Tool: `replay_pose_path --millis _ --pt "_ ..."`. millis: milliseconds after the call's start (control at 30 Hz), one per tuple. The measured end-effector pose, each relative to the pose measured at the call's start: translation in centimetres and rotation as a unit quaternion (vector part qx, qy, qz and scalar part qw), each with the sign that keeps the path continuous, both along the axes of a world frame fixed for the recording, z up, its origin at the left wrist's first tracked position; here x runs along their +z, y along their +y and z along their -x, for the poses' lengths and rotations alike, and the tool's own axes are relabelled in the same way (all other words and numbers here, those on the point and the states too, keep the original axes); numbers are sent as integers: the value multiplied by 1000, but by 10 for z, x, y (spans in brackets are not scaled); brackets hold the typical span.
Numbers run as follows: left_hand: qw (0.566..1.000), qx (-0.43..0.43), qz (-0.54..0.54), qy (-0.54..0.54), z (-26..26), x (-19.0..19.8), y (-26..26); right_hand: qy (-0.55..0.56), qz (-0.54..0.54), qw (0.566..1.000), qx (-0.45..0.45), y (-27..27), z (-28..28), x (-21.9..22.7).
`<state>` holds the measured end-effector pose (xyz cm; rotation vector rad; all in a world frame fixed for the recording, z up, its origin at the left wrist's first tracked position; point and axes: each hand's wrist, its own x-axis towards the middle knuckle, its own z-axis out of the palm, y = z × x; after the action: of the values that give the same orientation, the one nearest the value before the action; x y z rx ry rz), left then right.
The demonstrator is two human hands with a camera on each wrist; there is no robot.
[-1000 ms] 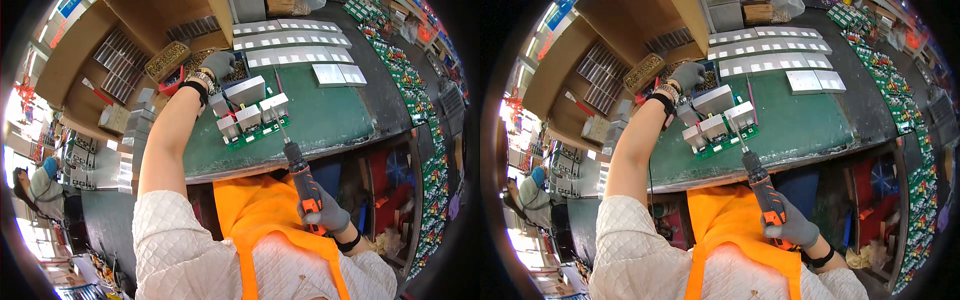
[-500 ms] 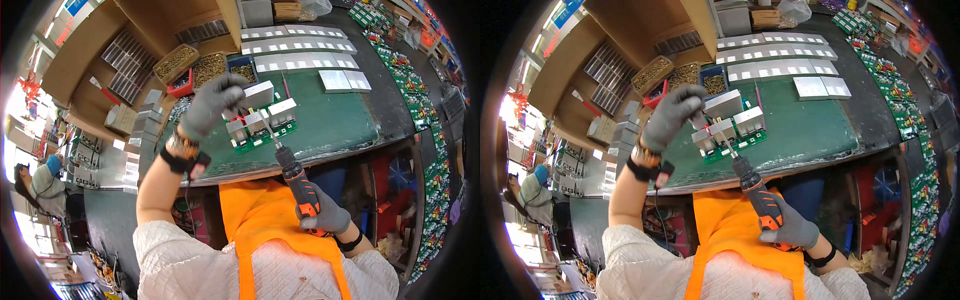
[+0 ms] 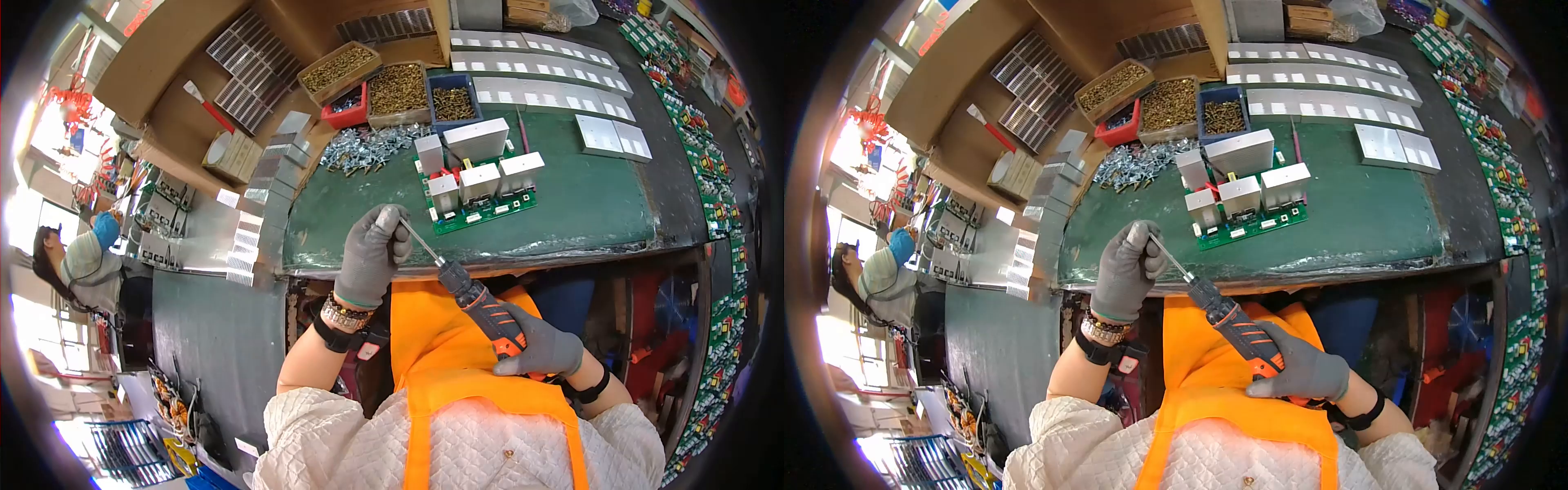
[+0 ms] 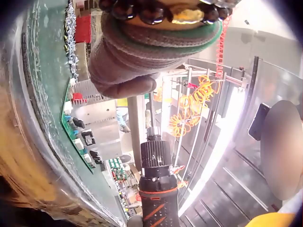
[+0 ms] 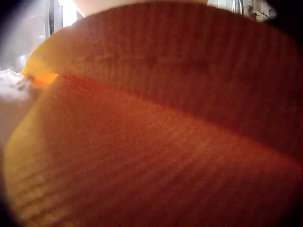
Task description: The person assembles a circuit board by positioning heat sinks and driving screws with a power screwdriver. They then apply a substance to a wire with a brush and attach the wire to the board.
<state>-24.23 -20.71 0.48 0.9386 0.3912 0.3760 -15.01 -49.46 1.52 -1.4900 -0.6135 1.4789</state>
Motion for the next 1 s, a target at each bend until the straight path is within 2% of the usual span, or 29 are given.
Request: replay_pose_path --millis 100,200,267,400,467,533,600,667,700,767,800,867,900,967,1000 --pt "1000 -7 14 -17 -1 0 4 -18 14 1000 7 2 0 2" --pt "999 -25 -22 40 0 6 10 0 10 1000 6 -2 0 -2" --pt "993 -56 -97 49 2 9 14 28 3 1000 3 -5 -2 -5" --pt "994 -70 -77 45 2 -3 23 29 -5 1000 -6 -4 2 -9" --pt "967 -145 -203 50 -5 6 36 35 -12 999 -13 -3 2 -10" --pt "961 -78 -265 6 -23 19 63 47 5 998 -46 -7 5 -11" --pt "901 56 -426 55 -54 23 105 54 9 997 -64 -8 6 -6" --pt "750 102 -639 138 -80 7 163 57 9 995 -82 -9 7 -3" --pt "749 102 -641 135 -91 9 176 59 1 994 -95 -10 9 -3" --pt "654 19 -696 296 -109 14 191 57 -9 992 -110 -15 11 -5" --pt "654 20 -698 292 -115 16 188 35 -19 993 -111 -18 12 -8" --pt "610 -71 -751 244 -133 13 175 13 -28 993 -115 -21 13 -11" --pt "611 -72 -751 242 -141 13 166 20 -29 991 -127 -22 14 -11" --pt "552 -165 -776 256 -154 13 147 29 -27 989 -141 -24 15 -10" --pt "515 -172 -801 253 -161 10 143 47 -21 989 -142 -23 15 -7"
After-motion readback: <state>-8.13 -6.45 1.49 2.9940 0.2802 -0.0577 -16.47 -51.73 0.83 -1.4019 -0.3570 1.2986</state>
